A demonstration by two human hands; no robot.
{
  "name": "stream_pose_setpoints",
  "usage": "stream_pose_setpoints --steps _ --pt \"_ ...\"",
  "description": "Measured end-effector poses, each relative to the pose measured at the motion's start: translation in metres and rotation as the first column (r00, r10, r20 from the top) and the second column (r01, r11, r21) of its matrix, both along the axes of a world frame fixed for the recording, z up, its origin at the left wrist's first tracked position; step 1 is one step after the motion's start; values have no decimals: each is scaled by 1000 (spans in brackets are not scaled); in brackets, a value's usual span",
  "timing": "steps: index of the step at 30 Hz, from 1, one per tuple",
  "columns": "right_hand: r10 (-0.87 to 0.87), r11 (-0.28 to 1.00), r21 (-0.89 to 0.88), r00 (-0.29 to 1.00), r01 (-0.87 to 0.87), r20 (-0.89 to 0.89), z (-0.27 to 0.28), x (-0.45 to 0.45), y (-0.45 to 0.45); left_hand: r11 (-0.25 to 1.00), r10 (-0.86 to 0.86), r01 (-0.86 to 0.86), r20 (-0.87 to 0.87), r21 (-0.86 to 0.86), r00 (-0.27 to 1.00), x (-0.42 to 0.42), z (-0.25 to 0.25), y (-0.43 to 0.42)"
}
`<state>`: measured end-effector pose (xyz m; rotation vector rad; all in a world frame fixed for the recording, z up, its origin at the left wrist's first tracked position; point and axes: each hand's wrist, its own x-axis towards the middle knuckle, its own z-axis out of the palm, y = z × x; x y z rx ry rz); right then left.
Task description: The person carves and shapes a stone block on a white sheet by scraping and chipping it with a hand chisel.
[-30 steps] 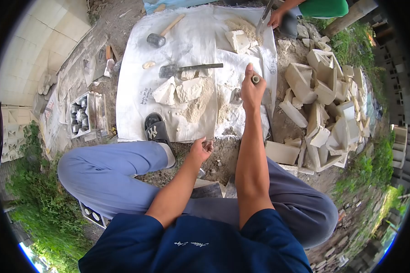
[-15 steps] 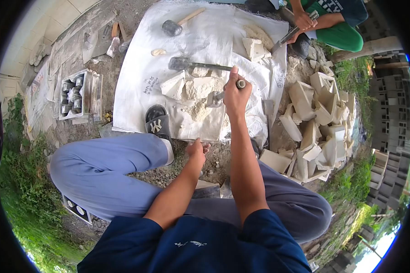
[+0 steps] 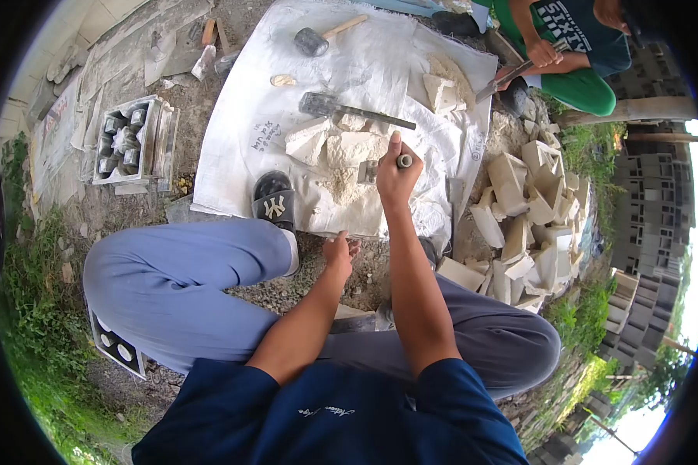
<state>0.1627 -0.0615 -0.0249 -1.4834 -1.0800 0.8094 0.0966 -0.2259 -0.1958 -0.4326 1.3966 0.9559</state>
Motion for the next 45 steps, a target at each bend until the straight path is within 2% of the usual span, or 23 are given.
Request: stream_pose_setpoints --steps 1,2,3,5,6,7,9,10,11,13,14,15,18,21,22,24,25,27,31,33,34,38,45 --pt "-17 999 27 999 16 43 -29 6 -1 999 31 -33 75 31 997 2 0 3" --pt "-3 998 -55 1000 5 31 -45 10 0 999 42 -46 126 30 991 2 6 6" --pt "-11 999 -43 999 12 34 -36 14 10 998 33 -39 129 41 991 2 3 9" --pt "153 944 -304 987 -131 50 -7 23 30 997 29 -43 200 66 979 5 -9 8" --pt "230 947 -270 952 -171 204 -1 20 31 997 22 -36 199 66 980 5 -9 9" --pt "228 947 -271 952 -170 203 4 17 32 997 25 -39 185 70 982 6 -6 12" --pt "179 982 -93 971 -165 157 9 9 19 998 42 -49 170 38 985 10 -2 2" --pt "93 995 -60 983 -85 156 15 9 13 997 66 -70 105 36 992 13 1 1" --pt "41 999 -11 999 -41 -19 17 9 5 995 88 -90 40 48 995 12 4 7" --pt "74 997 38 991 -70 -115 -26 20 -1 994 101 -104 79 33 992 9 16 12" --pt "97 994 -58 995 -96 8 -59 27 1 991 107 -115 104 73 989 8 22 14" --pt "113 993 -17 986 -116 -126 -62 36 7 985 108 -123 128 117 986 8 24 18" --pt "172 964 -211 985 -165 14 -9 33 24 974 99 -143 236 176 967 11 -18 15" --pt "164 986 -81 956 -149 244 0 19 0 980 124 -140 122 140 985 12 -3 12" --pt "166 985 -84 957 -150 237 -6 21 -9 981 125 -140 116 137 985 11 1 11" --pt "98 995 -31 995 -99 -21 -33 28 -19 979 204 -205 60 3 977 9 10 14" --pt "157 987 -50 986 -155 51 -56 34 -20 979 200 -201 59 21 978 10 10 14" --pt "234 969 -68 971 -237 -36 -61 46 -20 983 176 -178 35 49 984 11 0 13" --pt "187 969 -133 971 -207 -149 -52 46 -14 984 46 -73 163 160 986 -5 3 8" --pt "225 962 -131 967 -240 -122 -51 43 -16 993 80 -84 40 85 996 4 17 8" --pt "223 961 -151 972 -232 -74 -52 41 -18 992 33 -45 106 118 994 0 18 8" --pt "76 987 -130 990 -91 -119 -56 31 -20 993 18 -24 59 115 998 0 25 7" --pt "90 986 -134 991 -103 -95 -64 31 -17 999 -12 10 50 40 999 -5 9 12"
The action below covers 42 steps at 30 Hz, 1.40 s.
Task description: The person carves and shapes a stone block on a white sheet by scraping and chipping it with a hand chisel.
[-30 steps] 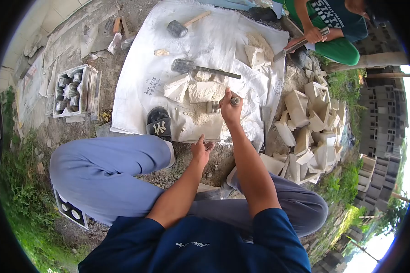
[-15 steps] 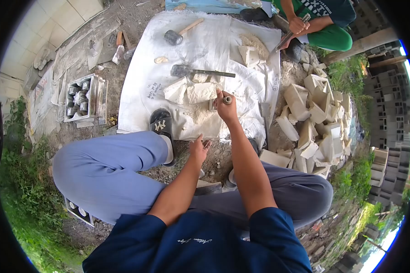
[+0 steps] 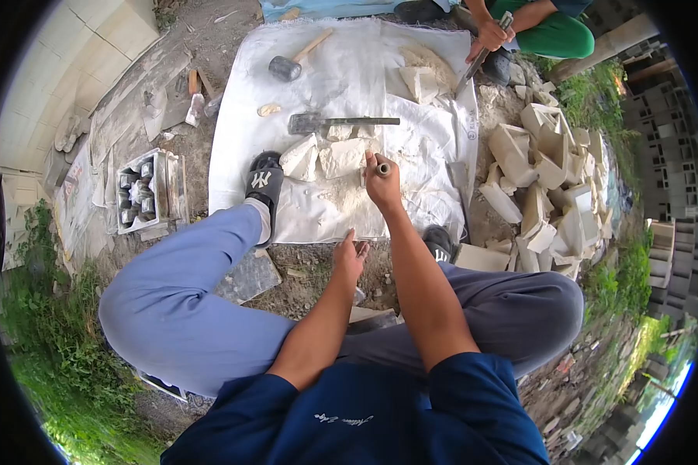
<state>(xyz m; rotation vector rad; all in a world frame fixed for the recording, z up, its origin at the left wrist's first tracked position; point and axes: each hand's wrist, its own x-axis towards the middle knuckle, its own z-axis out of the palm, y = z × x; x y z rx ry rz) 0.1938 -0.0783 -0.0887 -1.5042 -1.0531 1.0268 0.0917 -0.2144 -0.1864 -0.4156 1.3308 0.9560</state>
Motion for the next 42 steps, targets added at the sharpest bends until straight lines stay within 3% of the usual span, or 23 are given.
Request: stream_pose_setpoints --steps 5,7,11,14,18,21,25,28,30,32,35,37,40,42 --pt "26 999 24 999 -27 32 -3 2 -1 995 18 -22 -40 -100 999 14 2 13" --pt "24 1000 12 999 -24 46 3 -1 -2 977 185 -197 -138 -80 973 27 11 18" --pt "30 999 10 999 -31 13 21 2 7 983 139 -144 -48 -111 989 14 -12 19" --pt "13 1000 -5 1000 -13 -27 18 -6 3 1000 18 -18 12 -5 1000 1 -11 13" --pt "5 1000 -25 1000 -5 18 8 -3 -1 990 119 -121 -34 -65 992 20 -2 6" --pt "-6 1000 26 999 5 43 15 -1 4 999 -32 33 -75 16 997 7 -11 -2" --pt "35 999 7 998 -36 46 42 -5 5 987 107 -120 -114 -111 988 11 14 17" --pt "110 992 -78 992 -104 69 81 -5 6 997 59 -63 -125 -32 990 14 5 15" --pt "176 984 20 983 -175 -60 98 -6 10 997 64 -69 -107 -45 992 17 -7 7" --pt "188 982 32 979 -186 -79 91 -13 11 997 63 -67 -98 -40 993 17 -12 6" --pt "251 968 -24 960 -250 125 22 -26 8 978 160 -175 -130 -113 978 14 2 18" --pt "258 966 -40 954 -255 151 30 -33 5 954 284 -293 -108 -72 953 7 -4 21" --pt "278 960 -86 949 -268 151 45 -32 5 950 312 -310 -56 43 948 -2 -8 15" --pt "282 959 -87 943 -271 178 61 -33 10 953 303 -301 -65 30 951 -1 -13 18"
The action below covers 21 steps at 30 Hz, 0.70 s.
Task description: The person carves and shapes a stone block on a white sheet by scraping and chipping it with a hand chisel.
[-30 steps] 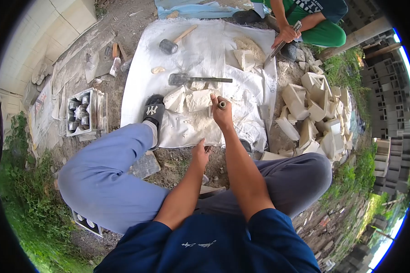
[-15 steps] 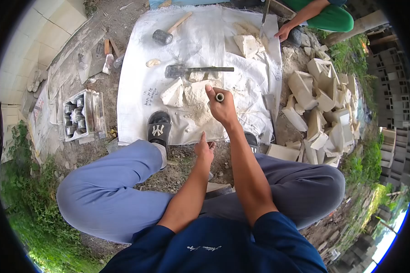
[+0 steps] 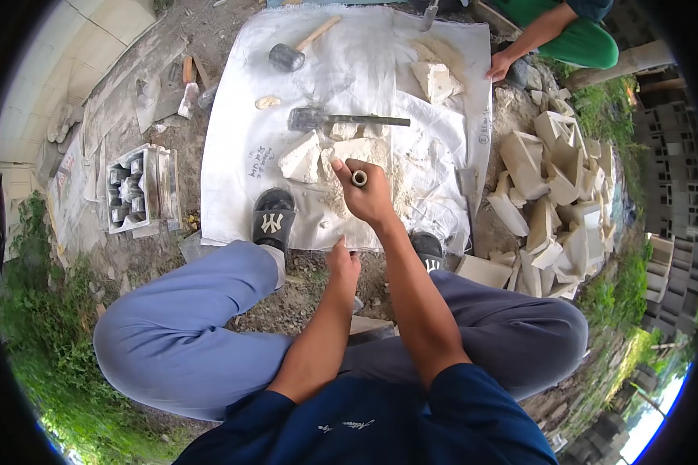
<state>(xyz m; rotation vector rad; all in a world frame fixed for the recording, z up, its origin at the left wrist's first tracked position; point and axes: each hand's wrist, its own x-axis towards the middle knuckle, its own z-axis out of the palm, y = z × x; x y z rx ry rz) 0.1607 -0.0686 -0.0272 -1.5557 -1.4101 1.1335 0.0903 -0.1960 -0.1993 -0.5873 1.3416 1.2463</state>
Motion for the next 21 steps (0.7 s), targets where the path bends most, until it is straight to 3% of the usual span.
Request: stream_pose_setpoints --steps 3,6,8,10,13,16,19,21 --pt "-134 990 5 966 138 -221 17 0 1 997 28 -28 -6 -73 1000 5 3 -6" --pt "-94 990 102 993 101 -69 -46 -4 -2 997 31 -32 -8 -73 999 4 6 -2" --pt "-5 995 95 1000 6 -7 -57 -5 -5 999 7 -7 -5 -38 1000 2 0 0" --pt "-58 998 31 998 58 22 -33 -7 0 998 1 -4 47 58 999 0 -5 -7" --pt "-137 989 29 975 144 -173 -12 -4 2 998 -51 52 25 -41 998 -4 4 -7" --pt "-190 977 55 962 204 -198 -9 -2 5 999 -36 37 30 -28 999 0 -4 -10" --pt "-134 980 155 990 127 36 -72 -4 -6 999 42 -42 71 -7 997 2 -18 -9" --pt "-122 987 104 992 124 -26 -57 -4 0 1000 19 -21 81 22 997 0 -21 -6"
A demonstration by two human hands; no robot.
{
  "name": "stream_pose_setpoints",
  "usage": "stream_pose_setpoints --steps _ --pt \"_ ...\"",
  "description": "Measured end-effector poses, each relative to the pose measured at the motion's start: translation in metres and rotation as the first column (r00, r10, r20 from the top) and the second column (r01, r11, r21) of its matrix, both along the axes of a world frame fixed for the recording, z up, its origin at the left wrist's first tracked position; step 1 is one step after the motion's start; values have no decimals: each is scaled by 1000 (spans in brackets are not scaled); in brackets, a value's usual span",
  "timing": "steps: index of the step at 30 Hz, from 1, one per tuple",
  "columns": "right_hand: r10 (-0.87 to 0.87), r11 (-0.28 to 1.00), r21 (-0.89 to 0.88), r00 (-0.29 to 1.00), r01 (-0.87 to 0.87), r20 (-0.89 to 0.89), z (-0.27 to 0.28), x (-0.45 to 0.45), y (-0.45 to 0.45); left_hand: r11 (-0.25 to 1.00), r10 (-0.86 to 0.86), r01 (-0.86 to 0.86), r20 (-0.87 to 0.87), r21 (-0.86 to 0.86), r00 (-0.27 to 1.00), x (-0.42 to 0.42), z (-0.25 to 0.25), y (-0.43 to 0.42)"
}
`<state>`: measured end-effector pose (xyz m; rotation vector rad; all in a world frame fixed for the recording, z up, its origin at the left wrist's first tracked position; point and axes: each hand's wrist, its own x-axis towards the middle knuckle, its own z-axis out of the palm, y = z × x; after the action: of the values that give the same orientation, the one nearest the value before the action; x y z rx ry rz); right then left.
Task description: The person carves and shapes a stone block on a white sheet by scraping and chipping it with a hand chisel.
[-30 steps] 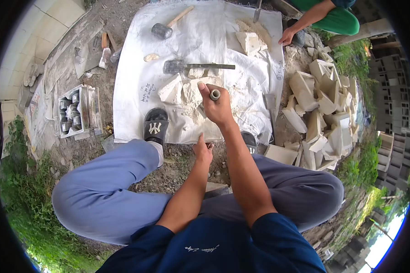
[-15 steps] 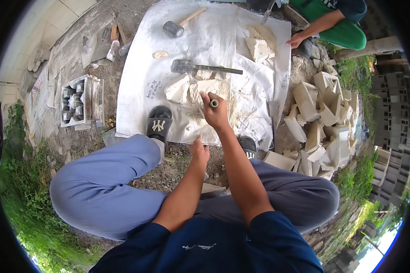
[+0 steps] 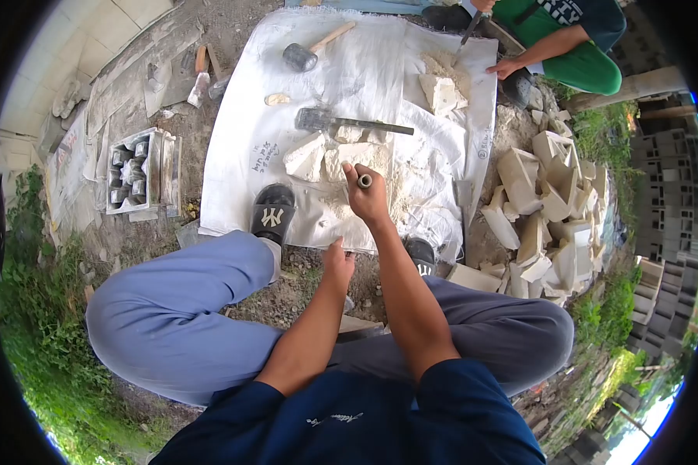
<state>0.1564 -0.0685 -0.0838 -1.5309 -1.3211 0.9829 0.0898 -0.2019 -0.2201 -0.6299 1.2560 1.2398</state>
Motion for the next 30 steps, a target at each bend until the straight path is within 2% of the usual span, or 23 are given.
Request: stream_pose_setpoints --steps 2,5,7,8,9,10,11,13,16,17,20,23,24,25,28,30 --pt "5 999 -40 1000 -6 -25 25 2 1 1000 -30 30 4 4 1000 -4 5 -5" --pt "-57 998 28 993 60 -104 48 2 4 992 -89 87 -19 -93 996 -5 17 -4" --pt "-90 995 40 987 96 -135 58 -1 8 998 -44 44 1 44 999 -1 9 -7" --pt "-86 995 49 989 92 -118 47 -1 8 998 -37 37 7 47 999 1 7 -6" --pt "-88 994 59 991 95 -103 23 0 7 999 -22 22 -7 -32 1000 1 7 -5" --pt "-20 998 60 999 23 -37 -18 3 4 995 -13 10 -24 -104 1000 1 8 -1" --pt "-40 998 38 999 41 -25 -21 3 -3 996 -17 15 -25 -90 1000 0 5 0" --pt "-48 999 -14 996 47 -72 -4 2 4 999 -47 46 27 29 999 -5 2 -4" --pt "-102 995 -11 994 102 -42 27 2 3 996 -72 72 0 -57 997 -5 17 0" --pt "-94 995 23 987 98 -131 37 2 5 996 -66 66 1 -67 998 -7 17 1" --pt "-95 994 33 967 106 -237 53 0 9 998 -61 61 25 -20 998 -2 4 -6" --pt "-8 999 51 998 11 -57 -14 -4 1 998 -49 50 37 -29 998 -3 17 -2" --pt "27 999 38 999 -29 41 4 -7 -5 998 -65 65 16 -19 998 -3 18 -2" --pt "50 998 27 997 -52 58 10 -8 -2 997 -80 80 -6 -12 997 -4 18 -1" --pt "-3 1000 -7 998 3 -64 29 -6 1 995 -91 91 8 -26 996 -6 9 -4" --pt "-44 998 31 995 47 -88 43 -6 7 997 -76 76 23 -17 997 -6 3 -4"
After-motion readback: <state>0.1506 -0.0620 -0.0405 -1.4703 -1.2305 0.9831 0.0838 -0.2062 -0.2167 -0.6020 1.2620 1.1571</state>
